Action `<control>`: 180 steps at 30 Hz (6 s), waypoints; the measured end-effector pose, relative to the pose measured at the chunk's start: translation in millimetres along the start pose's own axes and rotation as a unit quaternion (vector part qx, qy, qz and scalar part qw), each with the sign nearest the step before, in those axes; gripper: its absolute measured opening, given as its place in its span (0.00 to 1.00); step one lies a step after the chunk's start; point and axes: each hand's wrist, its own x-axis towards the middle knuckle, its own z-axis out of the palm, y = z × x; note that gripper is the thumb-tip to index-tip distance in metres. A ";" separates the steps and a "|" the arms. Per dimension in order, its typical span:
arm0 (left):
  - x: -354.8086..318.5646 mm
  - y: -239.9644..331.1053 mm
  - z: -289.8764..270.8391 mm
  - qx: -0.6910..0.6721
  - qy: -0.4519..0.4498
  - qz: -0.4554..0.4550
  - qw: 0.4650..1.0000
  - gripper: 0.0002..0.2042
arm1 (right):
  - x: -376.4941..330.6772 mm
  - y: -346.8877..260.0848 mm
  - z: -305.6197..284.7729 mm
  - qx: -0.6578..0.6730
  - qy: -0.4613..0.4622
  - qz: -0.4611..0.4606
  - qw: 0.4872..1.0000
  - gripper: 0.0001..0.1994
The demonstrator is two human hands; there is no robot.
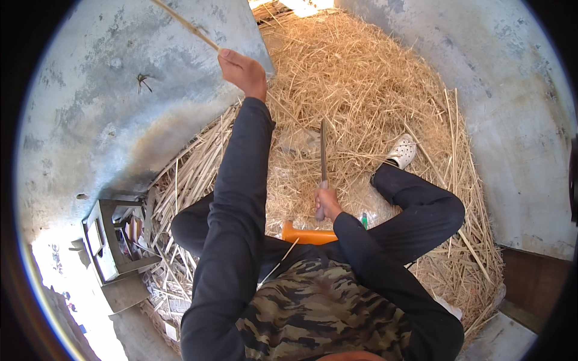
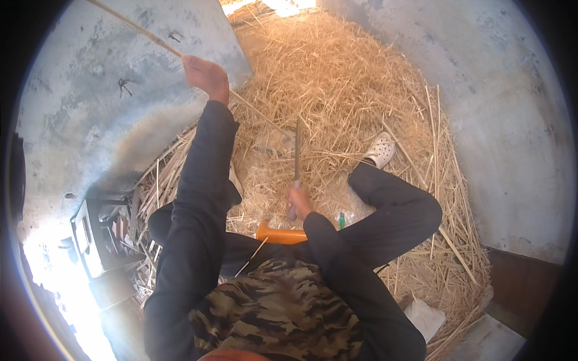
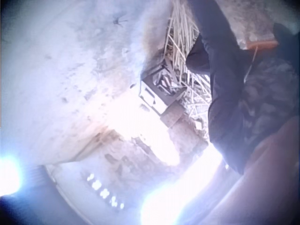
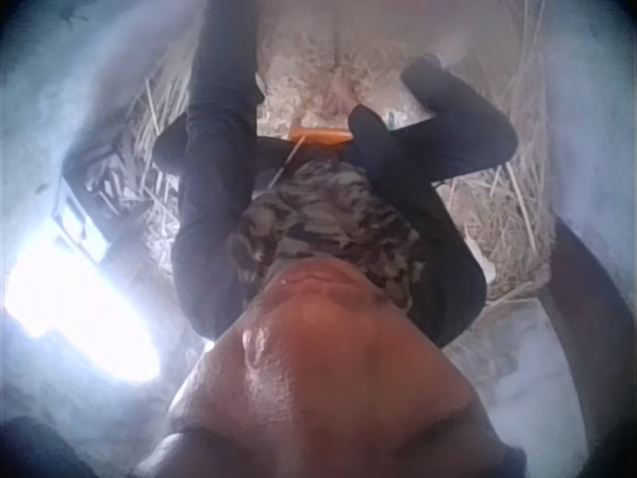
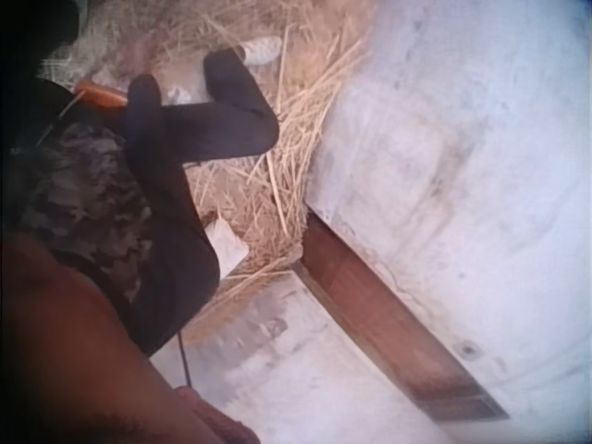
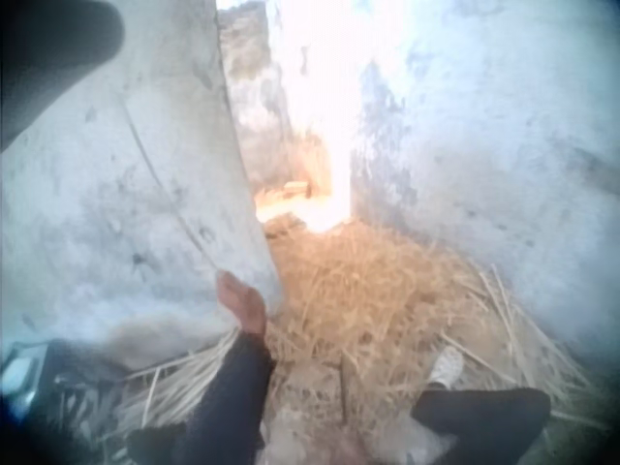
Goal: The person sits on a straw-covered floor and uses a green utility knife to strip and smooth a long bamboo stick. They then switch to a machete to further shape and smooth the stick's surface. The person continues to refine the bamboo stick using the utility knife.
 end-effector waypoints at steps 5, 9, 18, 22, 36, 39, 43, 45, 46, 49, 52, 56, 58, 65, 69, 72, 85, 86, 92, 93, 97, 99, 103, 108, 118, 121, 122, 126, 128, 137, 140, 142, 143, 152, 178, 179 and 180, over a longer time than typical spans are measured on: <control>4.4 -17.9 -5.4 0.024 0.005 0.027 0.999 0.26 | -17.3 -38.2 11.6 -0.051 -0.009 -0.243 0.969 0.06; 2.4 -13.2 3.4 0.015 -0.002 0.008 1.000 0.25 | 26.9 11.4 0.0 -0.075 0.033 -0.294 0.952 0.07; 0.1 -24.5 -14.7 0.061 0.003 0.013 0.998 0.20 | 15.7 -5.5 -1.6 -0.129 0.077 -0.230 0.962 0.06; -2.7 -14.7 -5.2 0.059 -0.015 0.006 0.998 0.21 | 25.2 -3.0 -3.8 -0.135 0.073 -0.336 0.929 0.05; -16.9 -14.1 -24.7 -0.143 -0.117 -0.042 0.982 0.24 | -11.1 -26.6 3.6 -0.128 -0.004 -0.271 0.954 0.06; -24.1 7.7 -39.6 -0.246 -0.177 -0.118 0.946 0.25 | -20.0 -18.4 3.4 -0.099 -0.025 -0.217 0.971 0.05; -22.2 22.5 -41.7 -0.280 -0.195 -0.163 0.926 0.26 | -13.5 -2.2 -0.8 -0.028 -0.025 -0.035 0.999 0.05; -20.8 17.9 -45.0 -0.297 -0.206 -0.157 0.919 0.27 | -8.9 -5.2 -11.5 -0.020 -0.008 -0.008 1.000 0.05; -18.4 13.9 -46.8 -0.305 -0.211 -0.154 0.916 0.27 | -7.6 -10.4 -16.1 -0.034 0.006 -0.023 0.999 0.05; -10.9 2.5 -48.7 -0.312 -0.227 -0.164 0.908 0.27 | -9.4 -34.1 -13.5 -0.077 0.015 -0.152 0.985 0.06; -4.4 -5.9 -48.6 -0.302 -0.231 -0.159 0.911 0.27 | -2.3 -37.6 -7.6 -0.079 0.018 -0.321 0.944 0.06; -7.3 -3.9 -34.2 -0.219 -0.155 -0.121 0.956 0.26 | 34.4 31.1 -5.5 -0.155 0.088 -0.368 0.913 0.07; -2.4 -14.4 -31.1 -0.156 -0.119 -0.062 0.979 0.25 | 35.7 50.7 -8.9 -0.228 0.120 -0.263 0.930 0.08; -9.0 -12.6 -25.8 -0.175 -0.150 -0.066 0.971 0.24 | -3.6 -12.3 9.0 -0.148 -0.006 -0.196 0.969 0.06; -20.1 1.5 -15.5 -0.223 -0.190 -0.092 0.952 0.23 | 22.0 25.0 8.1 -0.136 0.009 -0.266 0.954 0.06; -17.3 1.6 -15.6 -0.215 -0.198 -0.085 0.953 0.23 | 28.0 45.6 -5.7 -0.122 -0.001 -0.089 0.989 0.09; 49.9 40.0 -95.0 -0.226 -0.152 -0.097 0.957 0.23 | 9.5 -28.0 -48.1 -0.112 0.127 -0.116 0.979 0.10; 64.0 55.2 -103.8 -0.246 -0.146 -0.088 0.954 0.24 | 17.7 -37.9 -55.0 -0.136 0.158 -0.127 0.970 0.09; 117.5 91.5 -172.4 -0.261 -0.055 -0.022 0.963 0.30 | -52.9 -143.1 -69.4 0.026 0.083 -0.210 0.974 0.07; 121.8 90.7 -183.0 -0.261 -0.057 -0.009 0.964 0.30 | -83.6 -163.9 -78.4 0.051 0.017 -0.198 0.979 0.07; 106.9 89.7 -190.3 -0.312 -0.003 -0.033 0.950 0.30 | -175.7 -204.9 -148.7 0.019 -0.022 -0.211 0.977 0.06; 97.2 95.7 -194.0 -0.309 0.048 -0.067 0.947 0.29 | -211.9 -202.7 -184.1 -0.035 0.023 -0.271 0.962 0.06; 78.8 79.7 -201.4 -0.329 0.129 -0.149 0.924 0.28 | -249.5 -167.8 -264.3 -0.197 0.294 -0.379 0.855 0.10; 51.1 30.7 -200.5 -0.327 0.187 -0.246 0.893 0.29 | -218.3 -62.8 -356.8 -0.325 0.581 -0.375 0.645 0.11; 61.9 49.5 -207.8 -0.349 0.192 -0.239 0.886 0.30 | -175.7 175.8 -382.1 -0.293 0.548 -0.029 0.783 0.20; 65.7 69.2 -208.2 -0.381 0.156 -0.217 0.885 0.30 | -159.3 223.3 -395.7 -0.262 0.533 0.044 0.803 0.23; 66.1 74.2 -210.3 -0.394 0.146 -0.212 0.882 0.30 | -151.3 241.3 -411.7 -0.259 0.519 0.061 0.812 0.24; 72.0 97.7 -219.1 -0.421 0.135 -0.202 0.874 0.29 | -132.5 247.2 -394.0 -0.301 0.528 0.100 0.788 0.31; 73.7 100.1 -227.9 -0.421 0.132 -0.203 0.874 0.29 | -127.0 239.6 -373.6 -0.315 0.553 0.102 0.764 0.32; 73.4 108.3 -229.5 -0.432 0.124 -0.210 0.868 0.31 | -74.5 300.5 -347.5 -0.182 0.561 -0.137 0.796 0.32; 68.7 108.0 -226.7 -0.440 0.099 -0.213 0.867 0.31 | -82.3 311.4 -351.0 -0.175 0.537 -0.039 0.824 0.33; 71.4 113.3 -241.8 -0.446 0.107 -0.205 0.864 0.31 | -111.4 296.0 -335.7 -0.259 0.524 0.099 0.806 0.33; 69.7 113.2 -239.8 -0.454 0.108 -0.208 0.860 0.31 | -121.4 295.4 -330.1 -0.281 0.535 0.164 0.780 0.32; 53.8 107.1 -223.9 -0.455 0.084 -0.240 0.853 0.30 | -73.8 226.0 -288.7 -0.351 0.341 -0.204 0.848 0.18; 21.2 86.7 -195.7 -0.504 0.246 -0.244 0.791 0.30 | -139.4 -91.9 -207.1 -0.018 0.176 -0.422 0.889 0.09; 15.6 91.6 -184.6 -0.507 0.251 -0.249 0.786 0.30 | -161.9 -126.6 -173.2 -0.011 0.155 -0.441 0.884 0.09; 10.1 98.6 -173.7 -0.510 0.255 -0.256 0.780 0.30 | -178.0 -153.9 -139.4 -0.004 0.135 -0.460 0.878 0.10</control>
